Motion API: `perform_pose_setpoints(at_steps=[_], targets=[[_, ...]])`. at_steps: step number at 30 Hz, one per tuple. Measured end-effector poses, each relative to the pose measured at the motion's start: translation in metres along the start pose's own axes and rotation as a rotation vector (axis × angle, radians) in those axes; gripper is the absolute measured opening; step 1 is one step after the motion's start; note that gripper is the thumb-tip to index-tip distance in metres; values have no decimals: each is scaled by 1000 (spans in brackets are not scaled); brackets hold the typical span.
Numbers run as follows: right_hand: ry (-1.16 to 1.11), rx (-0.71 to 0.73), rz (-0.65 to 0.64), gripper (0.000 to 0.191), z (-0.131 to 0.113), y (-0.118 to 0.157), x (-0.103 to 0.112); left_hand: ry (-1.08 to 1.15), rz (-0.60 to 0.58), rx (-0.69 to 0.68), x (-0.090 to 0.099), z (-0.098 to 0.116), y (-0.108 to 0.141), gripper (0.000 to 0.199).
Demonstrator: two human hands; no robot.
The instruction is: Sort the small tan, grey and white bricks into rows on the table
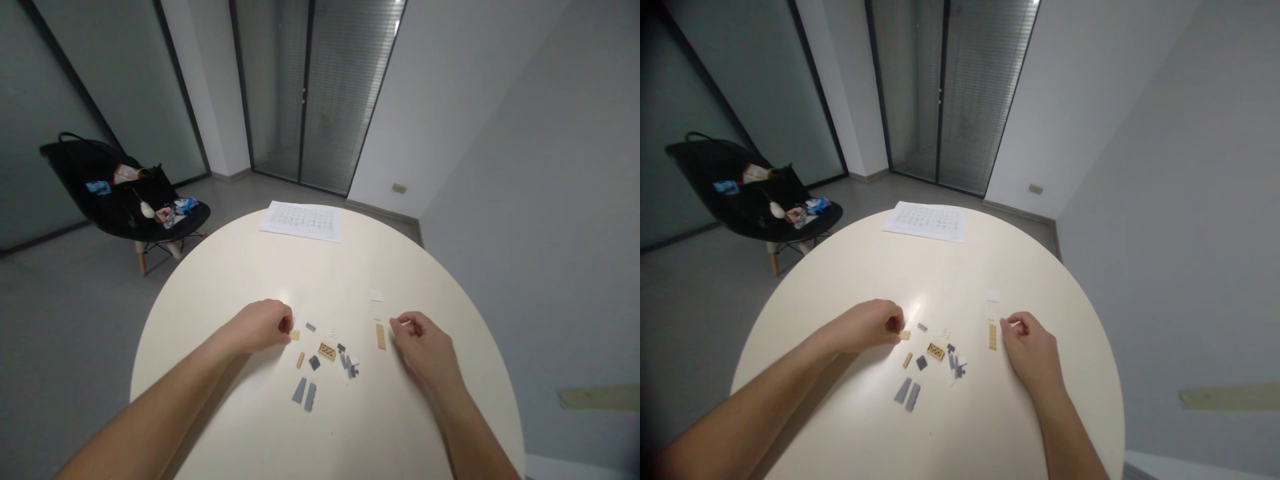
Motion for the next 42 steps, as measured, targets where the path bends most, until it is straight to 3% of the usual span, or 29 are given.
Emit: perform_pose_setpoints(at_steps=[14, 17, 20, 22, 25, 29, 34, 37, 42], targets=[[1, 23, -27, 32, -6, 1, -4, -31, 95, 78, 3, 6, -4, 26], [9, 16, -37, 32, -6, 0, -5, -8, 74, -79, 4, 25, 0, 17], [19, 18, -53, 33, -4, 0, -7, 79, -101, -319, -8, 52, 10, 9], [32, 24, -65, 34, -2, -1, -8, 108, -190, -425, -16, 65, 19, 14], [50, 39, -82, 34, -3, -1, -9, 75, -223, -487, -23, 75, 27, 25], [53, 51, -75, 34, -4, -2, -8, -15, -202, -487, -30, 82, 32, 34], [59, 37, -82, 34, -2, -2, -9, -55, -193, -475, -32, 87, 34, 25], [53, 29, -82, 35, -1, -2, -9, 61, -173, -482, -24, 88, 32, 21], [54, 39, -79, 35, -1, -1, -8, 328, -157, -401, -5, 75, 24, 33]])
Point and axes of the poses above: each hand's wrist, its own y-axis away from the middle knuckle, its own x-axis out of the back of the hand, z = x × y, the point moved 8 cm from there along -y, towards the middle knuckle, and after that the axes turned 3 degrees about z, right-handed, at the moved point
